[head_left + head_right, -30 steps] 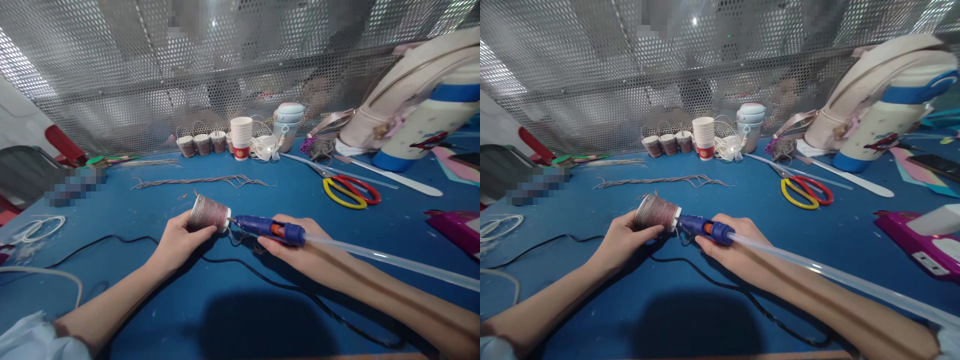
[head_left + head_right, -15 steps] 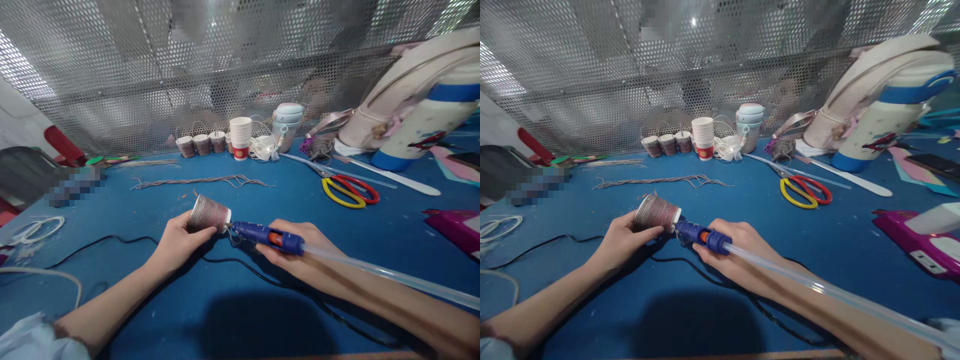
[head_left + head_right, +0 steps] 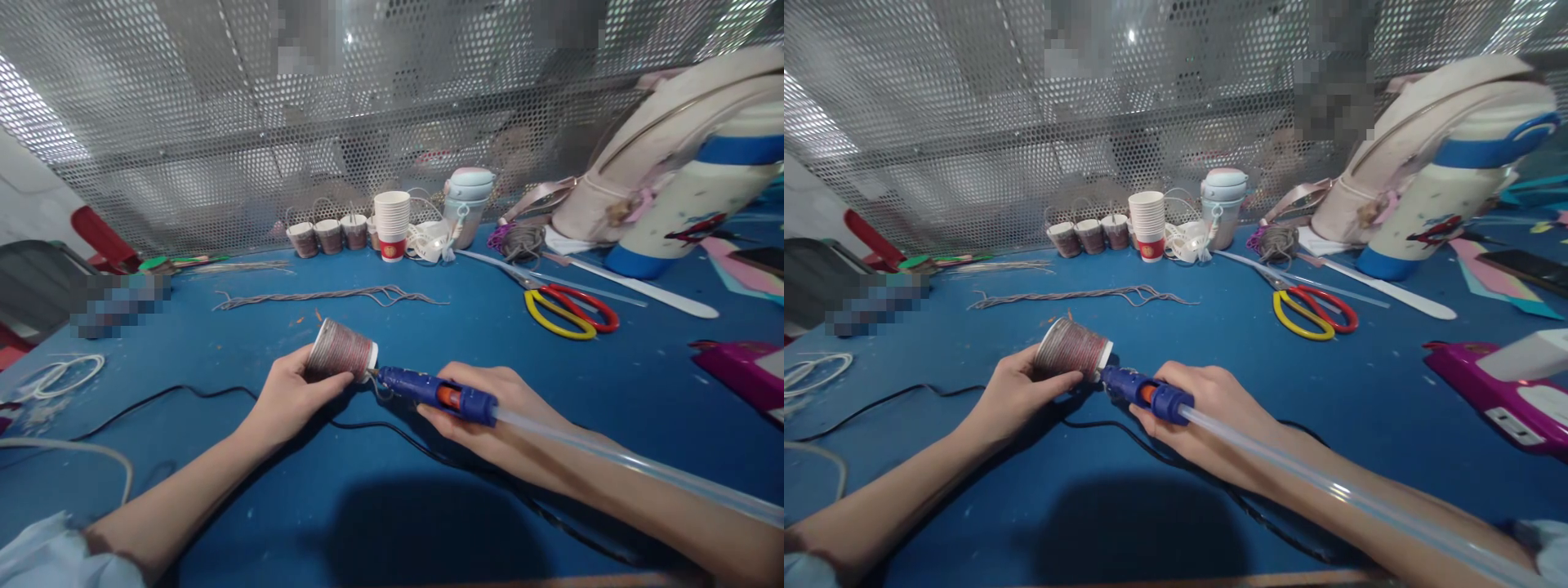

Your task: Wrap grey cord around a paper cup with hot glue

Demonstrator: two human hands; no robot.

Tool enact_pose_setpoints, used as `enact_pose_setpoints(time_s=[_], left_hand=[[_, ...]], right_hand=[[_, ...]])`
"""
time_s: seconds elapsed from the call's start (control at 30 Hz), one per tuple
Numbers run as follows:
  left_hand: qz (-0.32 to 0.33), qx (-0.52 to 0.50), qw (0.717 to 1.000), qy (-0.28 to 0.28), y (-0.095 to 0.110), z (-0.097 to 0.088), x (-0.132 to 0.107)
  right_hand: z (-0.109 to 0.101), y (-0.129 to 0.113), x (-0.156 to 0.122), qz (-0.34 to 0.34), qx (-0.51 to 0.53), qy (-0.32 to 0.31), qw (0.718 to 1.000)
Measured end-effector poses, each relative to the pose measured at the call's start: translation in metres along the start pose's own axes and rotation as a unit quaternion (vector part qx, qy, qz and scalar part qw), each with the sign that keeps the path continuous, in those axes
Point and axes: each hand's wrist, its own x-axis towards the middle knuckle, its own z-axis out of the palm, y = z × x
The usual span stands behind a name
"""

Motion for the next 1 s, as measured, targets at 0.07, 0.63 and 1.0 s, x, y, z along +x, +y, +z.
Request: enact_pose_setpoints(time_s=[0.07, 0.63, 1.0], left_hand=[[0.004, 0.002, 1.000, -0.001, 0.0001, 0.0002, 0.0009], [0.012, 0.002, 1.000, -0.011, 0.0003, 0.0001, 0.0017], [0.021, 0.007, 1.000, -0.014, 0.0005, -0.0016, 0.0008]], right_hand=[[0.0001, 0.0005, -0.0003, -0.005, 0.001, -0.001, 1.000], [-0.0037, -0.0002, 0.0001, -0.017, 0.011, 0.006, 1.000], [-0.0045, 0.0025, 0.0002, 0.007, 0.014, 0.010, 1.000]])
